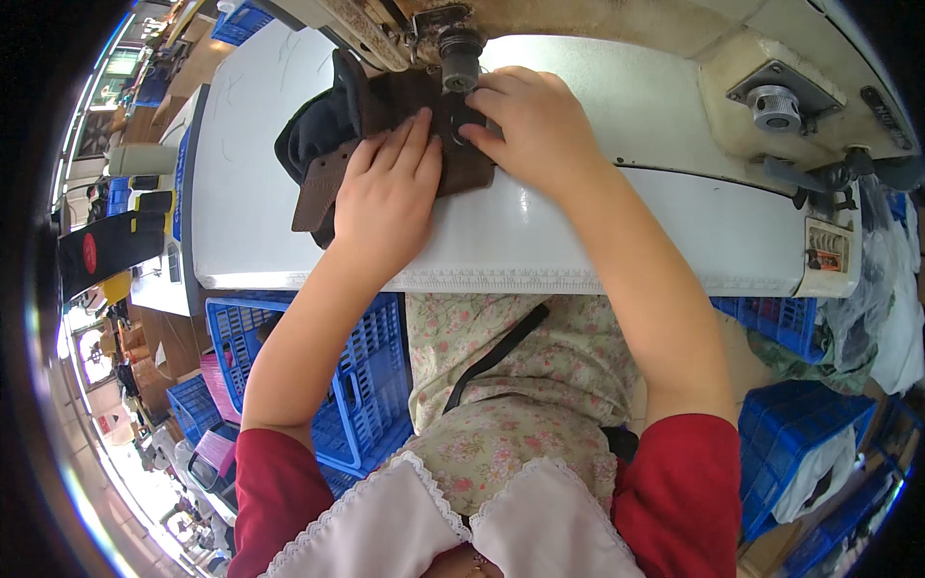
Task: Stitch a piece of leather onto the shoe upper using an industrial sewing machine.
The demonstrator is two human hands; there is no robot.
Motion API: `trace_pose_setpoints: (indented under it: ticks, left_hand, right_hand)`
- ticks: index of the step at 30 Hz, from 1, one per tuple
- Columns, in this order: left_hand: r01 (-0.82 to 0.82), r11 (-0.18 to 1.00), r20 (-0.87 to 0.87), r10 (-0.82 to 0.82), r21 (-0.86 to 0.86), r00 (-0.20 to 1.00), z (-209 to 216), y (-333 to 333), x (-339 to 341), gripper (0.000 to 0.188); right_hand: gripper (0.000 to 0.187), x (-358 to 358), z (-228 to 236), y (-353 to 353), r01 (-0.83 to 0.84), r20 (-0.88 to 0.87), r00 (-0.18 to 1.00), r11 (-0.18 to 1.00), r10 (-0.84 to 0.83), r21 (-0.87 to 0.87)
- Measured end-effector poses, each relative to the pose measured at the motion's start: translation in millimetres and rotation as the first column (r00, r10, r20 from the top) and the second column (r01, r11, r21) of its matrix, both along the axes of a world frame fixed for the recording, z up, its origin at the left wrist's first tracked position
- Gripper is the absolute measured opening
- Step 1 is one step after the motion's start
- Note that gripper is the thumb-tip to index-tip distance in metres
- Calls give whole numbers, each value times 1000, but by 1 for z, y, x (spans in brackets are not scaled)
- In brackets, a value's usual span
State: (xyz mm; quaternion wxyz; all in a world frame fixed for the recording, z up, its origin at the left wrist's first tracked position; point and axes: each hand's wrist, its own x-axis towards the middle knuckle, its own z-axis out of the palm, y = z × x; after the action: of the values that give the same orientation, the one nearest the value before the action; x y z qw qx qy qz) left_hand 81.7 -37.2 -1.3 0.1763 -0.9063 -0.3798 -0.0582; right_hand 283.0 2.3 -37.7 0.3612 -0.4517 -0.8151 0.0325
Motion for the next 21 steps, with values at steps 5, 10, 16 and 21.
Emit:
trace_pose_setpoints:
  ticks: [5,10,16,21]
  left_hand:
    - [45,995,20,-47,91,999,-4,7,4,23]
    - [54,998,-38,-53,21,998,0,10,5,21]
    - [44,999,-11,-44,-19,999,-6,11,-1,31]
    - [50,999,12,-50,2,999,-7,17,1,25]
  right_hand:
    - [29,2,-5,4,20,1,1000,999,-20,44]
    - [29,3,-9,5,36,2,999,999,-36,6]
    - [30,3,-10,6,23,-22,999,999,-24,-33]
    - [28,2,-11,10,42,-7,999,999,-43,-12]
